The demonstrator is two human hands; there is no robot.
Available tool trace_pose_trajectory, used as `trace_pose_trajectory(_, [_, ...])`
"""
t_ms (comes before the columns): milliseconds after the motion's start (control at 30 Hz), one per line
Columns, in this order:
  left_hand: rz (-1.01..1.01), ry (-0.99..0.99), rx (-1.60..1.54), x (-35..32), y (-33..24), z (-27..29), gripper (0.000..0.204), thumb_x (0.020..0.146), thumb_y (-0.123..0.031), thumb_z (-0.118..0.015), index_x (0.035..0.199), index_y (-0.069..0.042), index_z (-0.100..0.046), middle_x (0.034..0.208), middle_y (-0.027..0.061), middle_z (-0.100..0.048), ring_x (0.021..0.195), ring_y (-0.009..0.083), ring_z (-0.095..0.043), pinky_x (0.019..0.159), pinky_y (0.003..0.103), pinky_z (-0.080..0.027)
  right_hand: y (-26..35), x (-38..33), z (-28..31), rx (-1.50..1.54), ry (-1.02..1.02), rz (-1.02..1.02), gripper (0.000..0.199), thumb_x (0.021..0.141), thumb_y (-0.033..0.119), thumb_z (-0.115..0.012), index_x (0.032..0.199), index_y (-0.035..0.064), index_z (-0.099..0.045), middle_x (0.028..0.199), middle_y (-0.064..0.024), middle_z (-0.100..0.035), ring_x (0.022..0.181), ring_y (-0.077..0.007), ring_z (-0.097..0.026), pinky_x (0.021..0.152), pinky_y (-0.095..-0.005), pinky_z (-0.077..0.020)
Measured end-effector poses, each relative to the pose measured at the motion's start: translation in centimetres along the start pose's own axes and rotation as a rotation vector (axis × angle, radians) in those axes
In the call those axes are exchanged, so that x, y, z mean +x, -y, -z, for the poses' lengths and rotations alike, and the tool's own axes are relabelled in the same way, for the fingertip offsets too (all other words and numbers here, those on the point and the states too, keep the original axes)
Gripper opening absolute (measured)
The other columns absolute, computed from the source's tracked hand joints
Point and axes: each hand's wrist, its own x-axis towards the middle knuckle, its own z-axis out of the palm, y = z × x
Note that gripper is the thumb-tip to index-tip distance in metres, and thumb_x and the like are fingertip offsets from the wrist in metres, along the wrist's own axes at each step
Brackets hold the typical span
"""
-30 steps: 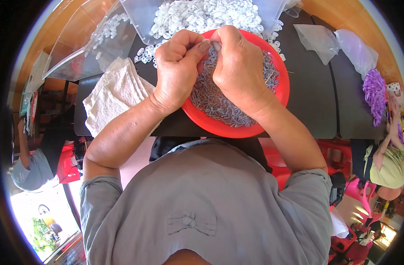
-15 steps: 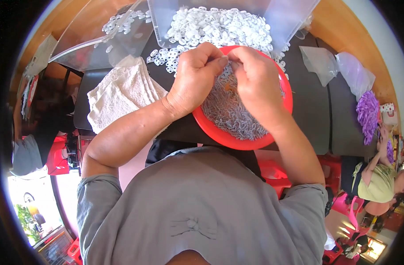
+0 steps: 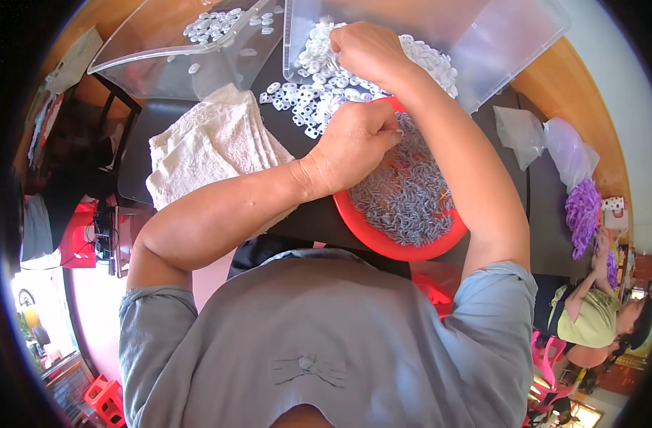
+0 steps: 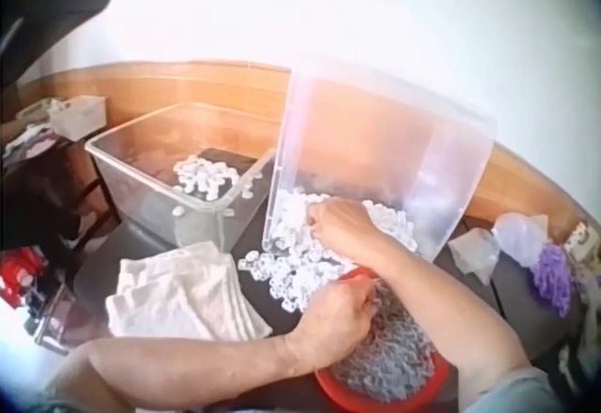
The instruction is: The recorder is manual assembling small metal hooks onto white plastic rings for curtains.
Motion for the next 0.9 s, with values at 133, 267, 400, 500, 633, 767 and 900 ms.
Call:
trace_pose_trajectory(133, [0.041,-0.007,-0.049,0.3,0.1,-0.1,0.012,0.076,-0.011,-0.065,0.077,0.001,-0.062,0.077,0.0237,-0.063,0.077,0.0435,-0.060,0.070,0.049,-0.049,-1.1,0.1,-0.5,0.148,0.071,-0.111,0.016,0.078,0.014,-0.064,0.091,0.0062,-0.068,0.080,-0.0112,-0.067,0.072,-0.0237,-0.064,0.069,-0.0359,-0.0493])
trace_pose_trajectory(267, [0.180,-0.101,-0.314,0.6,-0.3,1.0,0.013,0.077,-0.008,-0.063,0.078,0.005,-0.061,0.067,0.0177,-0.062,0.063,0.0324,-0.063,0.060,0.042,-0.050,-2.2,-2.1,1.2,0.746,-0.072,-0.275,0.014,0.081,0.009,-0.063,0.093,0.0010,-0.064,0.073,-0.0049,-0.063,0.066,-0.0140,-0.060,0.060,-0.0266,-0.0447])
trace_pose_trajectory(400, [0.461,-0.245,-0.880,1.6,-1.3,3.6,0.015,0.090,-0.009,-0.057,0.091,0.006,-0.058,0.074,0.0108,-0.060,0.058,0.0191,-0.059,0.050,0.030,-0.047,0.3,-6.8,4.8,1.185,-0.194,-0.490,0.014,0.086,0.010,-0.061,0.097,0.0007,-0.061,0.076,-0.0023,-0.062,0.065,-0.0103,-0.058,0.058,-0.0218,-0.0411])
trace_pose_trajectory(500, [0.446,-0.328,-1.021,2.5,-1.2,3.8,0.010,0.089,-0.006,-0.056,0.089,0.004,-0.057,0.082,0.0127,-0.060,0.067,0.0208,-0.060,0.056,0.033,-0.049,3.1,-9.6,5.5,1.346,-0.251,-0.526,0.011,0.088,0.010,-0.061,0.095,0.0021,-0.061,0.079,-0.0026,-0.064,0.070,-0.0105,-0.060,0.061,-0.0221,-0.0421])
trace_pose_trajectory(633, [0.408,-0.304,-1.159,2.7,-0.5,3.6,0.008,0.087,-0.006,-0.056,0.088,0.002,-0.056,0.089,0.0136,-0.060,0.079,0.0225,-0.057,0.065,0.037,-0.049,6.7,-11.3,4.7,1.360,-0.298,-0.523,0.009,0.089,0.007,-0.061,0.096,0.0019,-0.062,0.085,-0.0028,-0.067,0.071,-0.0100,-0.059,0.062,-0.0222,-0.0423])
trace_pose_trajectory(767, [0.488,-0.223,-1.132,2.3,-1.2,4.1,0.009,0.087,-0.007,-0.057,0.090,0.001,-0.056,0.091,0.0137,-0.060,0.081,0.0236,-0.055,0.069,0.037,-0.048,7.9,-12.0,4.2,1.331,-0.236,-0.488,0.010,0.089,0.006,-0.060,0.098,0.0024,-0.063,0.084,-0.0026,-0.067,0.067,-0.0081,-0.058,0.057,-0.0219,-0.0414])
trace_pose_trajectory(900, [0.487,-0.196,-1.229,2.2,-1.3,4.0,0.011,0.088,-0.009,-0.056,0.092,0.001,-0.055,0.090,0.0140,-0.060,0.080,0.0246,-0.057,0.071,0.038,-0.048,7.6,-12.0,4.7,1.277,-0.153,-0.450,0.010,0.088,0.006,-0.061,0.097,0.0025,-0.063,0.081,-0.0006,-0.065,0.066,-0.0067,-0.056,0.055,-0.0208,-0.0411])
